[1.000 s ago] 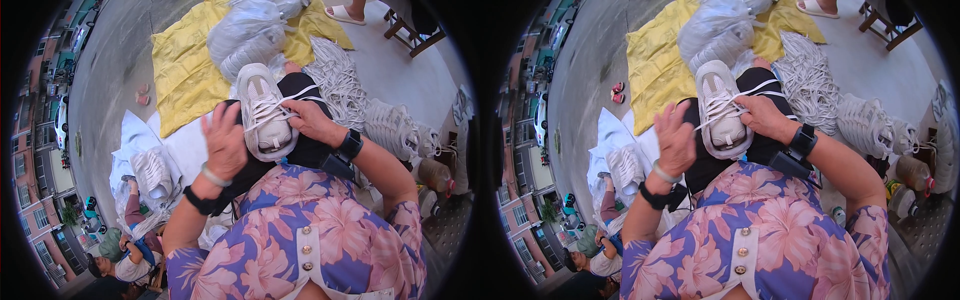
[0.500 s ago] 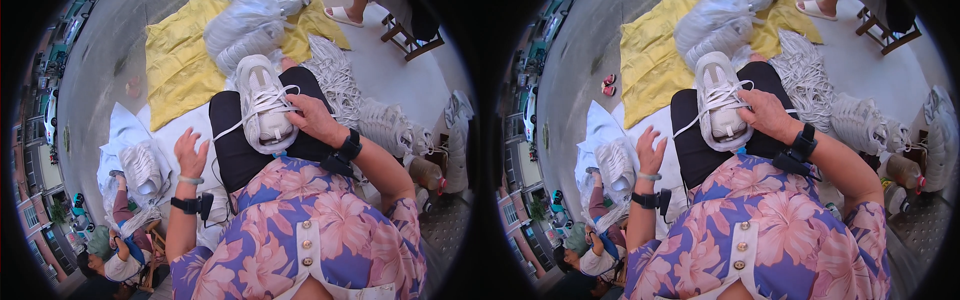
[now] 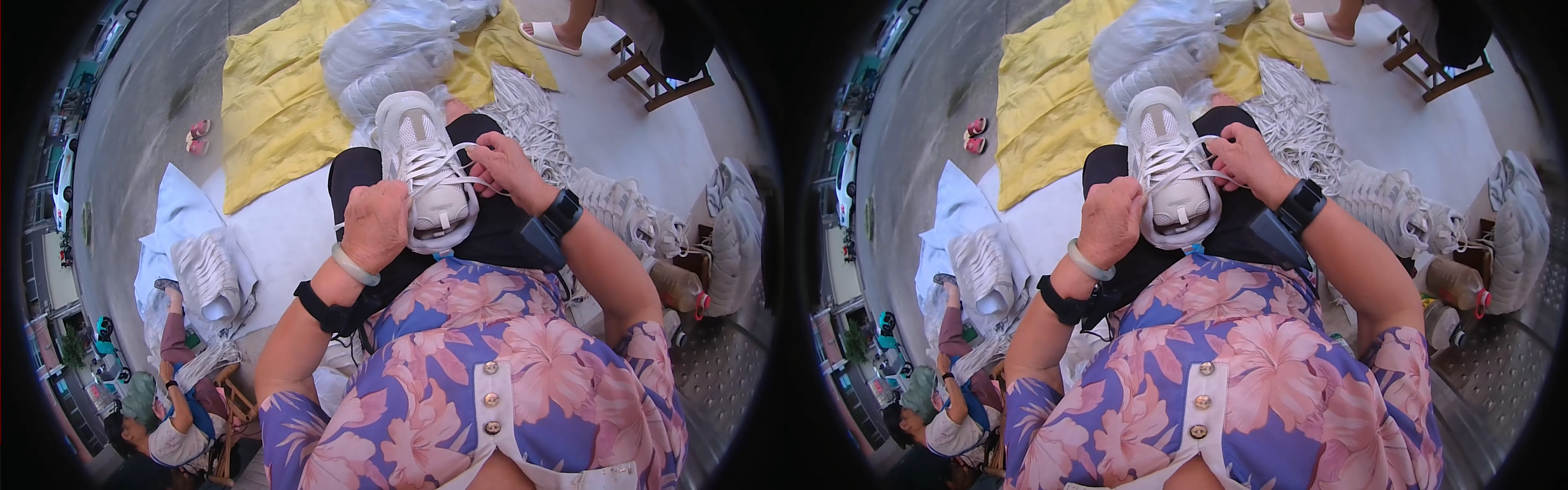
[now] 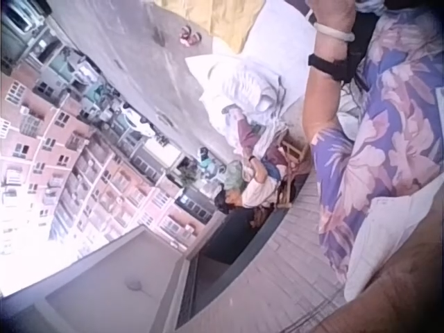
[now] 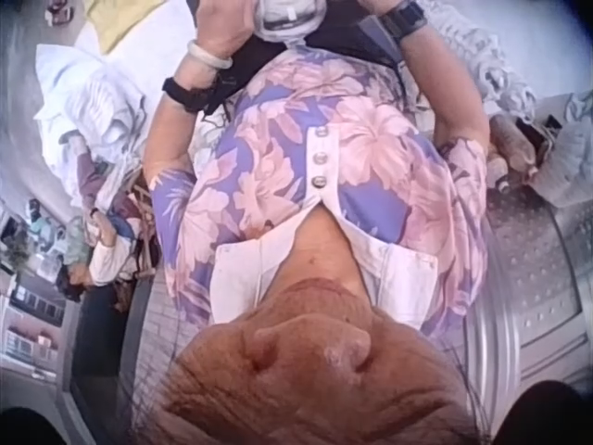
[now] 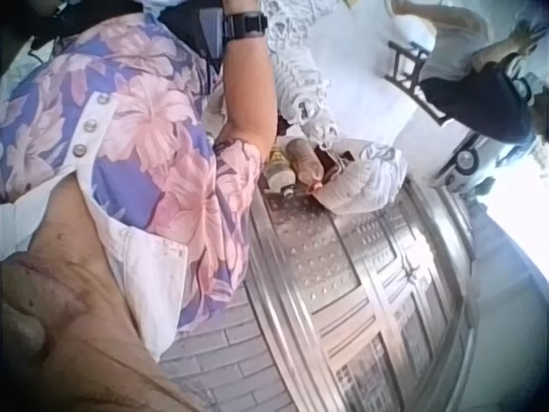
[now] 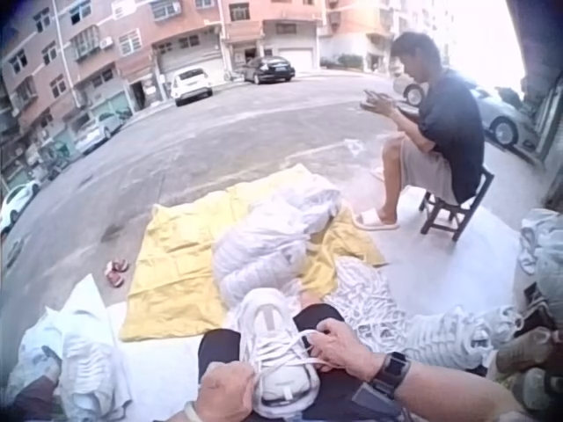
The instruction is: The person is lacing a pair of white sneakers while sitting in an outdoor area.
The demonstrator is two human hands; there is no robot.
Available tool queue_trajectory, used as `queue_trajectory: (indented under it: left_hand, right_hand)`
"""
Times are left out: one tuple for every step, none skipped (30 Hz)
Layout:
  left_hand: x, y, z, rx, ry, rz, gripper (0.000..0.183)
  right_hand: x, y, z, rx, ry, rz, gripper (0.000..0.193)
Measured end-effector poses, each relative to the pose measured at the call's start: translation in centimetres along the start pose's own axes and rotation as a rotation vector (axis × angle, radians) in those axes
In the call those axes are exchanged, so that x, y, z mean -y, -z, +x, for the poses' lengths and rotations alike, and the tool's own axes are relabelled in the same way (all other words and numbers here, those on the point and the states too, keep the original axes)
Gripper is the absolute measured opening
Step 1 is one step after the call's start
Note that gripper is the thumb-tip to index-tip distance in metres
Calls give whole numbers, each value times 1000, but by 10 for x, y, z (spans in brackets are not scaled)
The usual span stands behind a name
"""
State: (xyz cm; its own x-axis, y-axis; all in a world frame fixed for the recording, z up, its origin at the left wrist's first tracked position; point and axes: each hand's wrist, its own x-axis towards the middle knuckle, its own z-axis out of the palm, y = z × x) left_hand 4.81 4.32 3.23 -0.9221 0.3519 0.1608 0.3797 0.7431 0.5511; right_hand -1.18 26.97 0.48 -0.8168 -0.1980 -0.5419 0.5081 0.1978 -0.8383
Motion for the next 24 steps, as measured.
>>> queue_trajectory:
  left_hand:
    - [-2,1,0,39,-18,66,4]
    - [-2,0,-1,40,-19,66,4]
    - [0,-1,-2,39,5,36,4]
    - [2,-2,-2,40,28,6,4]
    - [3,-1,-3,43,26,6,4]
    - [2,-2,-3,45,52,-14,4]
    - [2,-2,-4,48,77,-34,3]
    - [2,-2,-4,52,74,-35,3]
    - [2,-1,-4,35,29,21,3]
    - [1,1,-4,17,-15,78,4]
    - [0,5,-5,20,-15,79,4]
    - [-1,9,-5,21,-71,160,5]
    - [-1,13,-7,22,-126,243,6]
    - [2,17,-11,26,-127,246,6]
    - [4,25,-16,30,-178,282,8]
    - [7,31,-21,36,-235,312,10]
    - [9,40,-26,42,-237,315,10]
    - [9,50,-33,20,-245,366,11]
    - [9,57,-40,-4,-255,414,11]
    - [10,62,-47,0,-257,417,11]
    - [10,68,-53,4,-237,449,11]
    - [10,71,-57,7,-218,481,11]
    - [8,69,-57,8,-221,483,11]
    - [4,66,-61,11,-209,454,11]
  right_hand:
    - [3,1,4,29,-81,65,27]
    - [2,2,7,78,-27,147,21]
    - [4,0,7,77,-27,150,21]
    - [7,-2,7,60,-15,218,18]
    - [9,-2,7,42,-3,287,15]
    - [9,1,8,38,-5,290,15]
    - [9,4,10,108,-1,376,13]
    - [9,7,10,178,3,461,10]
    - [7,9,10,174,2,465,10]
    - [5,10,10,213,30,462,9]
    - [3,11,9,252,58,460,7]
    - [5,11,5,253,58,435,7]
    - [5,12,3,252,58,440,7]
    - [5,13,2,256,53,402,6]
    - [5,11,1,265,50,367,6]
    - [3,10,1,264,51,375,6]
    - [2,9,3,282,49,271,6]
    - [2,7,4,303,48,165,7]
    - [0,4,4,305,49,170,7]
    - [-3,-1,5,272,134,91,7]
    - [-6,-4,6,240,222,11,8]
    - [-10,-5,9,224,284,-49,11]
    - [-13,-3,10,223,286,-46,11]
    - [-13,-6,9,203,303,-57,12]
